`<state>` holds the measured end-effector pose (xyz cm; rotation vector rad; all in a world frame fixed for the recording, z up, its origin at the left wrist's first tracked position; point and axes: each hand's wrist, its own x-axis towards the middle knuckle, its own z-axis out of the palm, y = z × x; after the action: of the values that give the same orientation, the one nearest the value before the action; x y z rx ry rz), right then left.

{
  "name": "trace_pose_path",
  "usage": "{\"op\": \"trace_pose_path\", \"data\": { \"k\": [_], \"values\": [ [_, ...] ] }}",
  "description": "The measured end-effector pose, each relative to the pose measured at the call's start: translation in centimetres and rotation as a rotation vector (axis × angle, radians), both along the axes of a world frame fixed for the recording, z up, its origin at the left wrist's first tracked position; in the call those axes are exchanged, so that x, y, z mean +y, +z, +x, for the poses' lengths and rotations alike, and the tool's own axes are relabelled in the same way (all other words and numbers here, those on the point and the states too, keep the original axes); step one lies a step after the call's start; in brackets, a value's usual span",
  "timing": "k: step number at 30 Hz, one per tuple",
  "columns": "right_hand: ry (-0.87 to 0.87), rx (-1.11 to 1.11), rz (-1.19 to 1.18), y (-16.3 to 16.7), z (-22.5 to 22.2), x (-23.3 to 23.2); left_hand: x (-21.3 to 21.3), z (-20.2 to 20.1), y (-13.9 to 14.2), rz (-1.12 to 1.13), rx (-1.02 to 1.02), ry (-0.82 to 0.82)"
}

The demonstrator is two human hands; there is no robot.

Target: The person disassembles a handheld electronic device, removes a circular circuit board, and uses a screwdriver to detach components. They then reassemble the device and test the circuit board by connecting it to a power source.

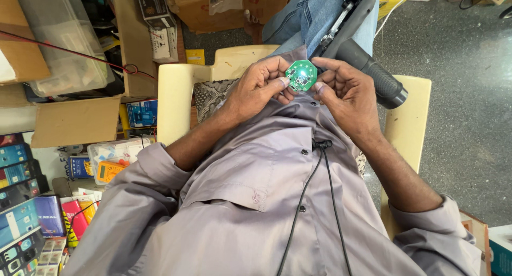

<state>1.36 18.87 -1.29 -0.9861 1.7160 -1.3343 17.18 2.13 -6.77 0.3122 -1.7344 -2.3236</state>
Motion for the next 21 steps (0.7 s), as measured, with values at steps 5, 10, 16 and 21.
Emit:
{"op": "trace_pose_path", "data": {
  "k": [5, 10, 16, 21],
  "values": [
    [-0.009, -0.003, 0.01, -0.3, 0.2, -0.1, 0.0, 0.0, 0.3, 0.015, -0.013, 0.018],
    [-0.059, -0.116, -0.027, -0.9, 0.4, -0.2, 0.3, 0.1, 0.7, 0.046, -0.005, 0.071],
    [-0.042, -0.075, -0.054, -1.6, 0.9, -0.1, 1.4, -0.1, 0.7, -0.058, 0.056, 0.174],
    [-0.016, -0.096, -0.065, -1.8, 1.0, -0.1, 1.8, -0.3, 0.4, -0.096, 0.013, 0.214]
  ]
}}
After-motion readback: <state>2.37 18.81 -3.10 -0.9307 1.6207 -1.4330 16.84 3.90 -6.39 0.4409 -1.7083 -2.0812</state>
